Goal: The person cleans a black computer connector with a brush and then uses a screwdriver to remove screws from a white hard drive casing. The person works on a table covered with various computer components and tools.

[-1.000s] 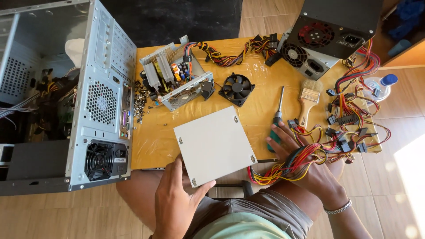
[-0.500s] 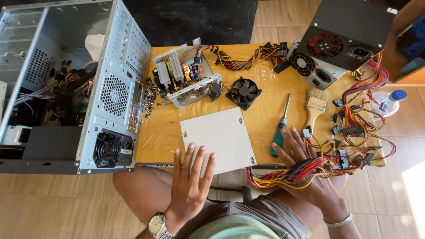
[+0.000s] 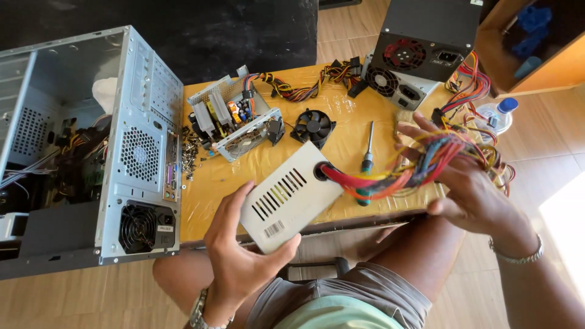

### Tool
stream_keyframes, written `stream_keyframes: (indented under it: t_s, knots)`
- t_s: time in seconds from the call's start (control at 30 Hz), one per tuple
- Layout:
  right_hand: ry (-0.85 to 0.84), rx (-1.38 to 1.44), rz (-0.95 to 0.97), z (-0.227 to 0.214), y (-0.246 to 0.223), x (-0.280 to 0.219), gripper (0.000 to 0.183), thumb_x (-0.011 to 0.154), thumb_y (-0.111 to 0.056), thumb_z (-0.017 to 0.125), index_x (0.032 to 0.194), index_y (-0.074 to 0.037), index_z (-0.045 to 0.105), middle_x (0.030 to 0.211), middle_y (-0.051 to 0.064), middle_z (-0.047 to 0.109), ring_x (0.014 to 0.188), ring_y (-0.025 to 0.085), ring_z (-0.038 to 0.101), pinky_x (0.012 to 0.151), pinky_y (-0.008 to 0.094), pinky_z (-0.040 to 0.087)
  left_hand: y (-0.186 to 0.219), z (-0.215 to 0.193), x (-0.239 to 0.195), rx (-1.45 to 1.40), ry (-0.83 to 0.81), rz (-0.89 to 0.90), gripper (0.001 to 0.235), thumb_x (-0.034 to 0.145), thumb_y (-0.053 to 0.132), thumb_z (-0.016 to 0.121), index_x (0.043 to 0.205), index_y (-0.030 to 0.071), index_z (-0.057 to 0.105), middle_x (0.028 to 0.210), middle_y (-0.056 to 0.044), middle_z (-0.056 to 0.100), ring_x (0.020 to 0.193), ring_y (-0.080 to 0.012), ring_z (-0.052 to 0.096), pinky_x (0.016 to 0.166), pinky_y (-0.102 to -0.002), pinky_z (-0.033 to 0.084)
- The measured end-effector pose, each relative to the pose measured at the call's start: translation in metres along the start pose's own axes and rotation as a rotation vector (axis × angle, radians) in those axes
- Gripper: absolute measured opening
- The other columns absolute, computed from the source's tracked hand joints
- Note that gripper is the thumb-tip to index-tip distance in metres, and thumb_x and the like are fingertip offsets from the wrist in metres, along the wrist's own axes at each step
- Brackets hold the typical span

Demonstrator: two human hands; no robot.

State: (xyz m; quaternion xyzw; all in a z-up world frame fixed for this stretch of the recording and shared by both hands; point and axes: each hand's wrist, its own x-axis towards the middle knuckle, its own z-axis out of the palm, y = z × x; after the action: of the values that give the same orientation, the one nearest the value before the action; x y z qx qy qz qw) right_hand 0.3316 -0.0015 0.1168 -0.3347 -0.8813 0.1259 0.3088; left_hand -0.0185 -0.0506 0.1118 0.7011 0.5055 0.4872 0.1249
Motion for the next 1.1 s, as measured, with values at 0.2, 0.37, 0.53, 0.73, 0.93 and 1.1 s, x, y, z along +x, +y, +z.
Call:
stream_keyframes:
  t_s: [0.2, 0.37, 0.53, 0.73, 0.93, 1.1]
  knots:
    - [-0.096, -0.138, -0.026, 0.002, 0.022, 0.043, 0.037, 0.097, -0.032, 0.068, 0.085, 0.001, 0.059, 0.079, 0.013, 0.055, 0.069, 0.032, 0.053, 0.069, 0.042, 0.046, -0.033, -0.002, 0.035, -0.299, -0.251, -0.425, 0.07, 0.07, 0.043, 0.077, 0.128, 0.005, 0.071, 0.108, -0.008, 0.075, 0.095, -0.017, 0.069, 0.081, -0.029, 0.056]
    - [-0.138, -0.033, -0.02, 0.025, 0.025, 0.052, 0.038, 0.084, -0.018, 0.08, 0.112, 0.006, 0.073, 0.107, 0.03, 0.07, 0.108, 0.048, 0.07, 0.097, 0.053, 0.054, -0.093, 0.027, 0.033, -0.487, -0.289, -0.541, 0.056, 0.08, 0.037, 0.083, 0.114, -0.006, 0.076, 0.086, -0.02, 0.072, 0.082, -0.0234, 0.063, 0.071, -0.038, 0.054]
    - [-0.154, -0.121, 0.035, 0.05, 0.038, 0.014, 0.033, 0.088, -0.02, 0.076, 0.112, 0.003, 0.072, 0.116, 0.023, 0.071, 0.128, 0.045, 0.061, 0.111, 0.055, 0.046, -0.145, 0.039, 0.02, -0.467, -0.345, -0.712, 0.041, 0.088, 0.043, 0.075, 0.089, 0.003, 0.084, 0.075, -0.015, 0.075, 0.076, -0.0203, 0.067, 0.077, -0.036, 0.052]
    - [-0.125, -0.298, 0.023, 0.069, 0.027, -0.008, 0.044, 0.082, 0.006, 0.054, 0.119, -0.01, 0.074, 0.134, 0.017, 0.066, 0.139, 0.04, 0.053, 0.115, 0.058, 0.04, -0.145, 0.035, 0.04, -0.23, -0.419, -0.699, 0.064, 0.095, 0.055, 0.062, 0.06, 0.001, 0.063, 0.054, -0.012, 0.052, 0.06, -0.0209, 0.054, 0.061, -0.039, 0.049]
    - [0.065, -0.392, 0.055, 0.084, 0.031, -0.026, 0.037, 0.091, -0.006, 0.057, 0.125, -0.012, 0.069, 0.144, 0.017, 0.06, 0.143, 0.042, 0.05, 0.116, 0.06, 0.038, -0.119, 0.025, 0.048, 0.006, -0.42, -0.615, 0.071, 0.098, 0.054, 0.058, 0.051, 0.001, 0.054, 0.043, -0.014, 0.042, 0.048, -0.0222, 0.051, 0.053, -0.039, 0.049]
    - [0.253, -0.348, 0.185, 0.085, 0.022, -0.031, 0.019, 0.104, -0.001, 0.05, 0.117, -0.002, 0.064, 0.14, 0.021, 0.06, 0.132, 0.046, 0.058, 0.103, 0.059, 0.05, -0.103, 0.027, 0.044, 0.212, -0.266, -0.185, 0.033, 0.1, 0.027, 0.061, 0.09, 0.001, 0.079, 0.085, -0.009, 0.077, 0.077, -0.0233, 0.071, 0.064, -0.035, 0.052]
